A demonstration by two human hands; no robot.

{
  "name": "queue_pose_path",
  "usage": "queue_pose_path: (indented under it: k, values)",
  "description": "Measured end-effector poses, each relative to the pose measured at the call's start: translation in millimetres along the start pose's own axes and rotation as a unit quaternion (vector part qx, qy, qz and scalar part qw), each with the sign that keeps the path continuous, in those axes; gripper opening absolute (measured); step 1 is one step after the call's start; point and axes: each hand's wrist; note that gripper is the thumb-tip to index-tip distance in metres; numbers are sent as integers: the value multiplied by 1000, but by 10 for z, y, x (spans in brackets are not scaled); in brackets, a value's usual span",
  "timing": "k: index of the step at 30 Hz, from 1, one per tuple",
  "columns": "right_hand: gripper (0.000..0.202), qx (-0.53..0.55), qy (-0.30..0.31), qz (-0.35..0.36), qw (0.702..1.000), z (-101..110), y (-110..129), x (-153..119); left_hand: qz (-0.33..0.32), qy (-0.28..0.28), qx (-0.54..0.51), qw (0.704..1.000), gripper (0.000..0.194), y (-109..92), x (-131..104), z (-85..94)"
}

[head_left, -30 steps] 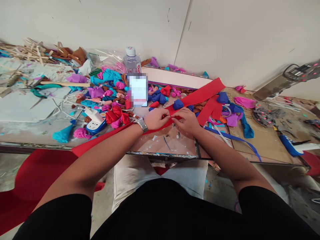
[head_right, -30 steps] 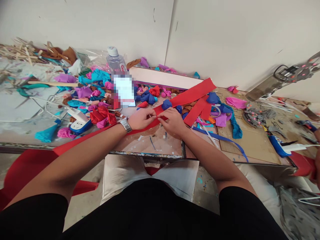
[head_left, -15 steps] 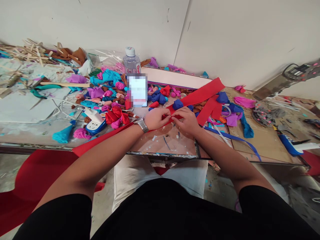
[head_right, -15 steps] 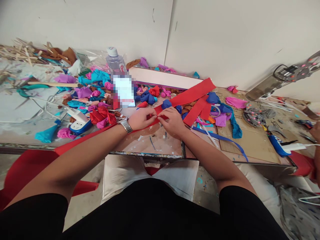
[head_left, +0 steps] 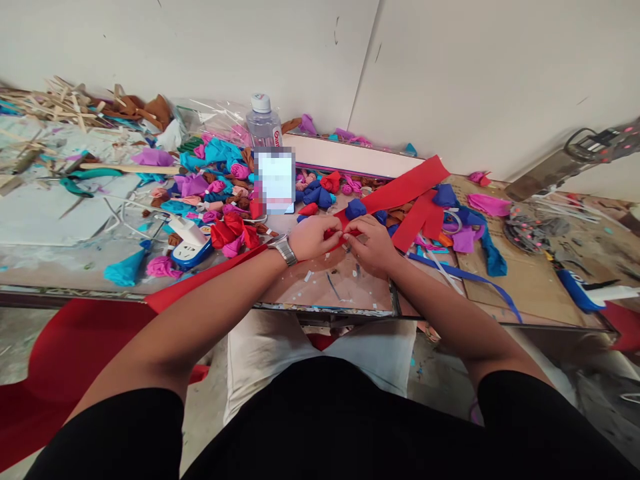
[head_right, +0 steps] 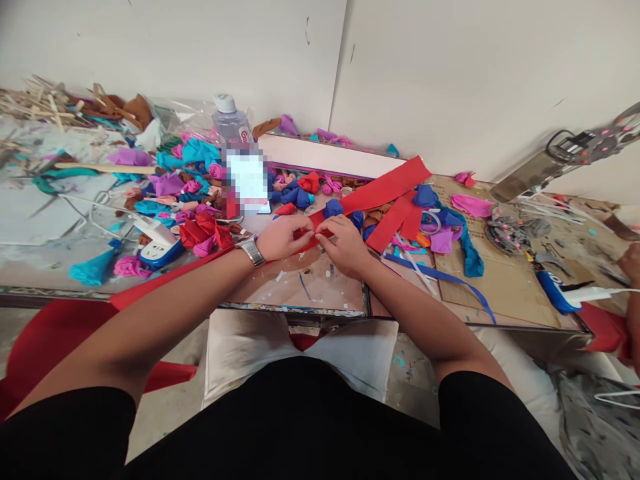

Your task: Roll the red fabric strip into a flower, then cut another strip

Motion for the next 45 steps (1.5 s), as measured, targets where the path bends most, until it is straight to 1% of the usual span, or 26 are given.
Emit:
queue_pose_path:
  k: [6,12,18,23,29,37,40,45]
  values:
    - [26,-3,-7,13,1000,2,-27,0,-8,3,8,1000,20,2,-3,4]
    - [31,8,4,-6,1000,9,-21,0,-3,17,8,1000,20,-3,-6,3]
    - [33,21,8,-22,1000,11,-10,5,10,28,20,999,28,-32,-4,13]
    - [27,21,19,-27,999,17,13,5,1,35,13,999,30,-52,-2,26]
    - [19,7,11,-32,999,20,52,-1,7,30,15,999,31,-24,-5,21]
    - [17,-43,21,-3,999,44,-23,11,26,26,29,999,30,-15,-3,8]
    - [15,-49,21,-9,999,38,-33,6,36,28,30,999,28,-12,4,-13]
    - [9,-61,23,-39,997,31,-18,-3,48,33,36,998,26,14,-1,-33]
Point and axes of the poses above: each hand's wrist, its own x-axis towards the middle knuckle, its own z-axis out of the back of the hand, y = z × x, and after that the axes turned 12 degrees about y, right-handed
